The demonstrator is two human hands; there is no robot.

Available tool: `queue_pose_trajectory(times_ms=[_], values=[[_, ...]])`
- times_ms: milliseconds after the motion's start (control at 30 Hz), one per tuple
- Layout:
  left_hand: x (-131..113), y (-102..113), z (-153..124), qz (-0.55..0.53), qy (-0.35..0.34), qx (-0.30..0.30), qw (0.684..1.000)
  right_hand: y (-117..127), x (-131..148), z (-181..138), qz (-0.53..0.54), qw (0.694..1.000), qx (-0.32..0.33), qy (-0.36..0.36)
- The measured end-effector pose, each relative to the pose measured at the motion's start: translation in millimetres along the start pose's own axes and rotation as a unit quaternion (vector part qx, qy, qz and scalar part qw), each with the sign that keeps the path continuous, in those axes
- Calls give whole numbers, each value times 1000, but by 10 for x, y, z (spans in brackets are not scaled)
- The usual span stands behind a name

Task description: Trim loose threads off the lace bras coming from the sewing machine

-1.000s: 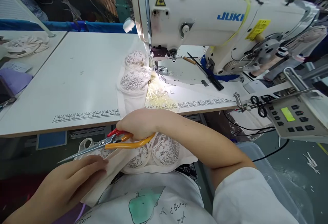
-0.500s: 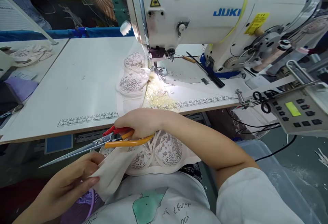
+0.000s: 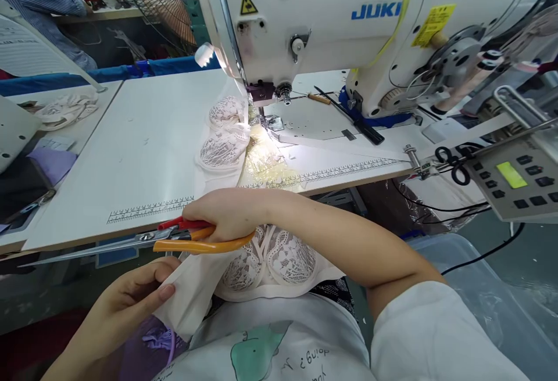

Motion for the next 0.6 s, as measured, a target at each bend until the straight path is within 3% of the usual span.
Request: queue_pose_trajectory(times_ms=[267, 467, 600], values=[[-94, 6, 77, 84, 25, -6, 996, 35, 58, 54, 5, 999, 16, 29], [-192, -120, 203, -48, 81, -111, 989, 88, 71, 111, -20, 999, 19, 39], [-195, -86, 181, 41, 11, -164, 986, 110, 66, 114, -45, 999, 9, 24]])
Point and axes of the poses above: each hand's wrist, its own z-axis towards the middle knuckle, its own y-axis out of the back of the hand, x = y × z, the point moved 1 cm from there along z, towards the middle knuckle, and after that the axes turned 2 degrees about y, right-handed, at the moved point
